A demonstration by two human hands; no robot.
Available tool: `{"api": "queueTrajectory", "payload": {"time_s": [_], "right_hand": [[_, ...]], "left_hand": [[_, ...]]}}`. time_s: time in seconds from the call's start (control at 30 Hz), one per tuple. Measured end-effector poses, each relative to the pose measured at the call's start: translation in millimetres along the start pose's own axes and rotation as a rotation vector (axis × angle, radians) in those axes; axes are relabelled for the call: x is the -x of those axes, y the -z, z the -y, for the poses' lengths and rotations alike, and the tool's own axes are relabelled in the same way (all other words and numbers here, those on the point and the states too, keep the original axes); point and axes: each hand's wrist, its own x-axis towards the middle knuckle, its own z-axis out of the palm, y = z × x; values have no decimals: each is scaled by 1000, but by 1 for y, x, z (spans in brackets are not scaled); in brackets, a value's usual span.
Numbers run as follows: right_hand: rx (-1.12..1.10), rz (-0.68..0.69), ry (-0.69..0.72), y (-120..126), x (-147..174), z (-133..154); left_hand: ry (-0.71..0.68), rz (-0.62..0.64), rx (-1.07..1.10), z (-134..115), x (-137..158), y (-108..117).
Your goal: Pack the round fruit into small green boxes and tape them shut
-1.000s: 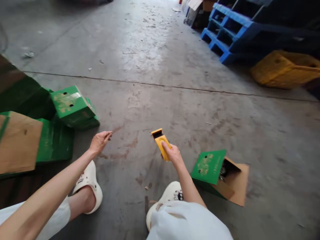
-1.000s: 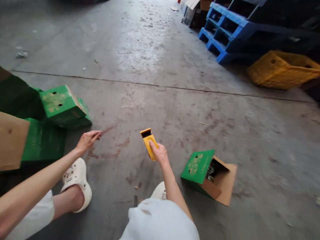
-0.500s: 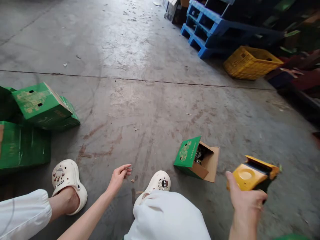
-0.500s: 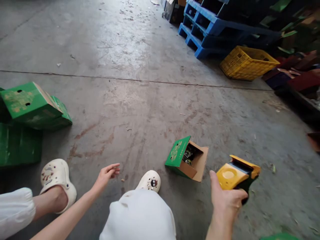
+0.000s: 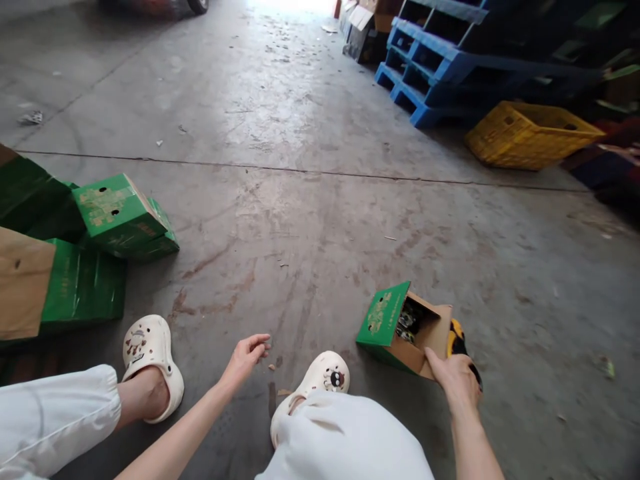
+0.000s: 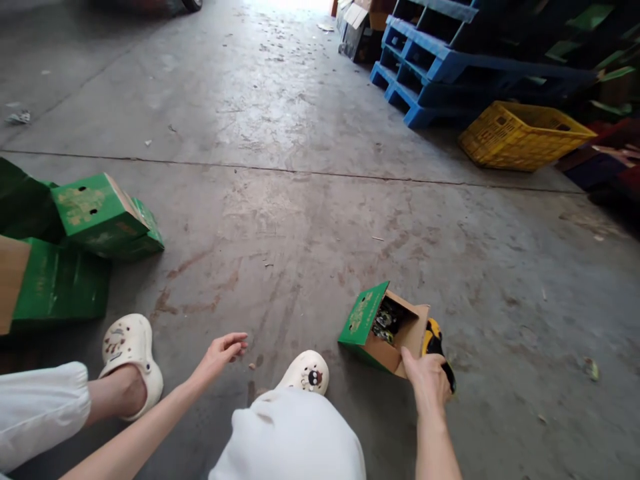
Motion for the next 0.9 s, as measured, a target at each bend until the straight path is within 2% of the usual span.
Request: {"api": "queueTrajectory", "payload": {"time_s": [0.07, 0.13, 0.23, 0.33, 0.47, 0.57, 0.67, 0.73, 0.83, 0.9], "right_hand": [[1, 49, -11, 7, 6, 9], [31, 23, 60, 18, 19, 24], [124, -17, 280, 37, 46, 65], [152, -16, 572, 53, 77, 121], [37, -49, 981, 44, 115, 203], [-61, -12, 1194, 21, 141, 258], [-51, 88, 1217, 12, 161, 293], [-69, 118, 1185, 22, 164, 304], [-150, 180, 1112, 60, 159, 307], [-184, 300, 1095, 92, 158, 309]], "left_hand": [[-6, 15, 1, 0, -1, -2], [-15, 20, 3, -1, -3, -4], [-44, 11, 11, -10, -5, -5], [-111, -70, 36, -36, -11, 5], [-247, -319, 105, -89, -25, 46], [-223, -344, 10, -109, -35, 88], [-138, -292, -170, -101, -41, 119], [-141, -302, -284, -92, -43, 129], [-161, -309, -444, -90, -46, 135], [-150, -284, -561, -101, -49, 139]]}}
